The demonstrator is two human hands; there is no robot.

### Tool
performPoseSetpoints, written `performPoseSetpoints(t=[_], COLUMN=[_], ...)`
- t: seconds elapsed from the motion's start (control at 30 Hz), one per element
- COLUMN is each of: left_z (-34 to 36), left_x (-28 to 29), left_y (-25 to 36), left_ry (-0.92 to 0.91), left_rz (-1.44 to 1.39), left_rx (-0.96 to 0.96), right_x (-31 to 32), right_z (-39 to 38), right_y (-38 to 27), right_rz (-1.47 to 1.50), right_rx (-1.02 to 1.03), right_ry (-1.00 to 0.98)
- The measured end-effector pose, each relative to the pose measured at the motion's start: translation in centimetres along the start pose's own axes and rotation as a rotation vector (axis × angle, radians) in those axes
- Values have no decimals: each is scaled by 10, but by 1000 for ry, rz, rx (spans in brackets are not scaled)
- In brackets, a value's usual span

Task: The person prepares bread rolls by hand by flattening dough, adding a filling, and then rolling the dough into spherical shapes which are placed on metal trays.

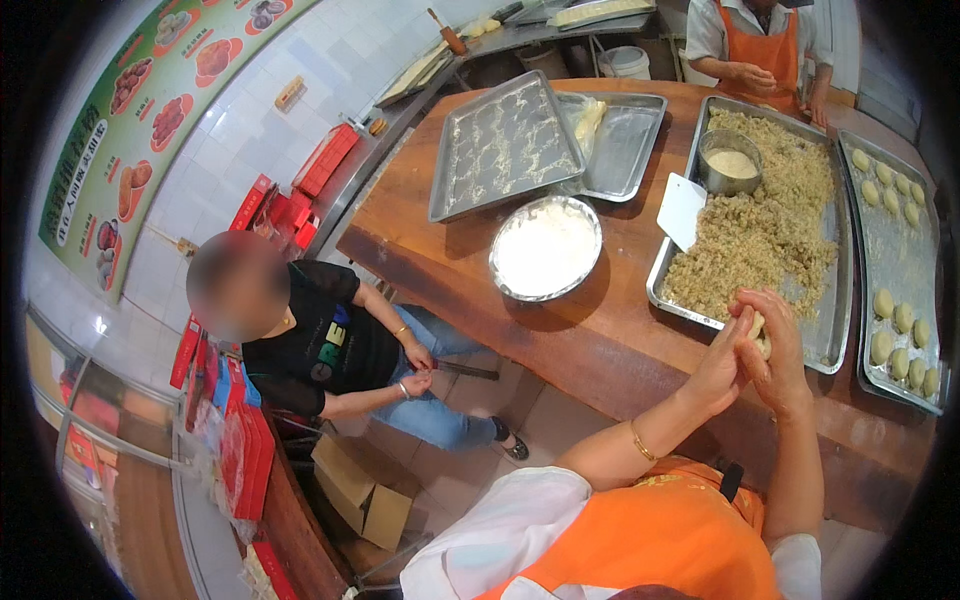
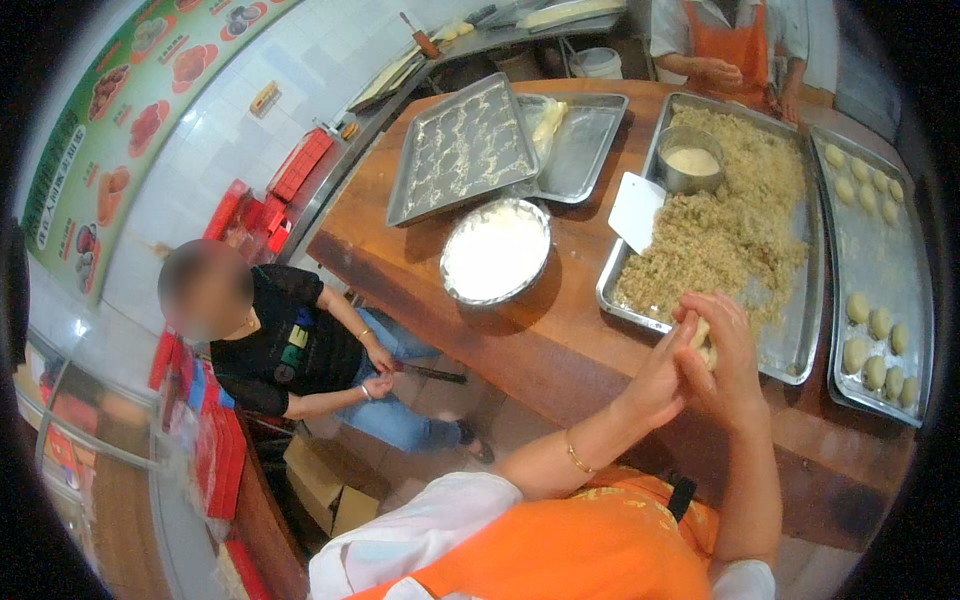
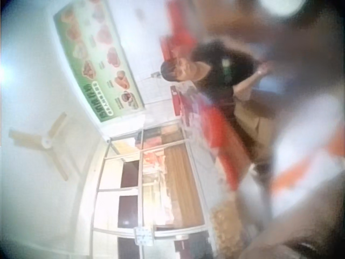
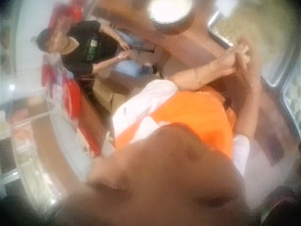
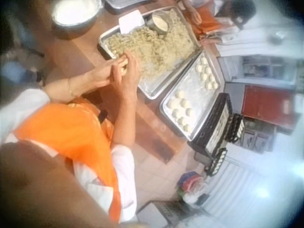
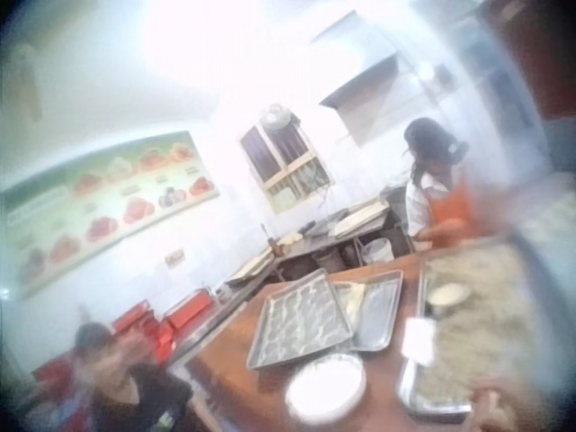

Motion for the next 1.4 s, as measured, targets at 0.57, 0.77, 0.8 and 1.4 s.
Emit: performPoseSetpoints(t=[0.57, 0.77, 0.8, 1.4], left_z=[-21, -24, -24, -20], left_x=[-6, -22, -25, -34], left_y=[7, 20, 23, 18], left_ry=[-44, -163, -163, 8], left_rz=[132, 127, 168, 324], left_rx=[-85, 7, -3, -135], right_x=[-14, -9, -7, -4], right_z=[3, -3, 2, 5], right_y=[-32, -8, -39, -32], right_rz=[-30, 413, 447, 224], right_rx=[80, -208, -142, 22], right_ry=[115, 180, 212, 9])
Point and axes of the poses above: each hand's wrist, its own z-axis towards the middle knuckle, its own x-axis out of the back of the hand, y = z × x, the point moved 2 cm from there along z, towards the middle knuckle, and after that the axes turned 11 degrees about -x, right-handed, at the moved point
